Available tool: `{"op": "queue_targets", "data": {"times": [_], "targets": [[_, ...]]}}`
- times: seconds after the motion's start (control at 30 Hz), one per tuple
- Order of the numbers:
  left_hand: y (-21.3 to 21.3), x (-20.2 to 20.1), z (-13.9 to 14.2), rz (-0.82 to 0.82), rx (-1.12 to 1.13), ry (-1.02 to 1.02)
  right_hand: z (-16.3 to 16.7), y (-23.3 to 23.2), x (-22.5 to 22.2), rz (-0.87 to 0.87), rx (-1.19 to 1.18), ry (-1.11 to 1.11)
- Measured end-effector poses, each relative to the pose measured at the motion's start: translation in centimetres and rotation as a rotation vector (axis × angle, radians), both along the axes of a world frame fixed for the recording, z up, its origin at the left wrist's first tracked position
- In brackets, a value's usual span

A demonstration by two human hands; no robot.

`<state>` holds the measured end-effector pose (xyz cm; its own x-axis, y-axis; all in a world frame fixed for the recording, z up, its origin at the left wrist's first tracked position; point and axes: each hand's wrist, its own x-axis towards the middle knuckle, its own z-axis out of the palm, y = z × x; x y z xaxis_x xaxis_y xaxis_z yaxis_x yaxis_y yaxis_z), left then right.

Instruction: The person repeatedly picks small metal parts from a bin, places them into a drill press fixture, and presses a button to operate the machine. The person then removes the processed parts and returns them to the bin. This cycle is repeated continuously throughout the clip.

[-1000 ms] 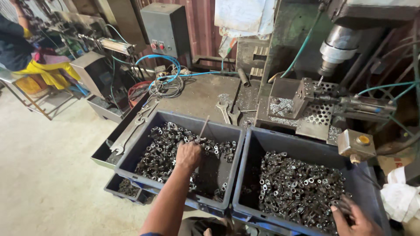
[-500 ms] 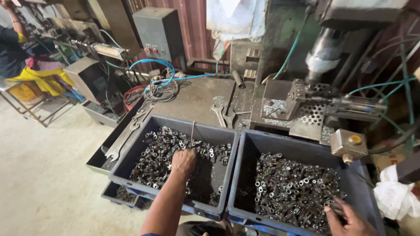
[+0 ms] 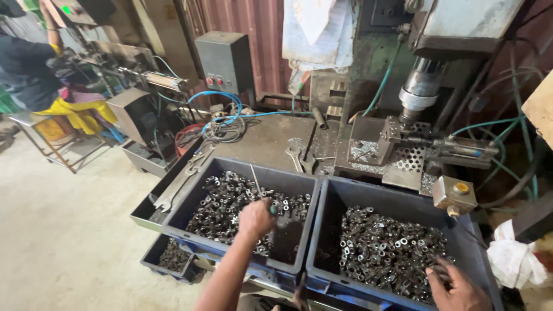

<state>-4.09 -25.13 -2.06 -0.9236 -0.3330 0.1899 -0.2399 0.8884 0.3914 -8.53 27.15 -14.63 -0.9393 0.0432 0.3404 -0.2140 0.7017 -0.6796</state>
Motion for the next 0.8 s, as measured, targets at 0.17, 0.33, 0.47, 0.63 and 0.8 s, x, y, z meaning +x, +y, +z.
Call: {"op": "queue_targets", "data": {"times": [0.17,0.33,0.47,0.63,0.8], "targets": [[8.3,5.6,3.7,-0.175,0.248,0.167,0.5,-2.9,0.3,0.199,-0.546,-0.036],[16.9,8.9,4.3,-0.526,0.191,0.387,-0.1,-10.3,2.3,0.312,-0.953,-0.417],[20.8,9.5,3.5,-0.625,-0.063,0.468,-0.3,-12.9,2.9,0.515,-1.300,-0.391],[20.7,9.5,3.0,-0.716,-0.007,0.416,0.8,-10.0,1.0,0.462,-1.347,-0.473],[17.9,7.8,2.9,-0.631,0.021,0.318,3.3,-3.9,-3.9,0.221,-1.170,-0.291]]}}
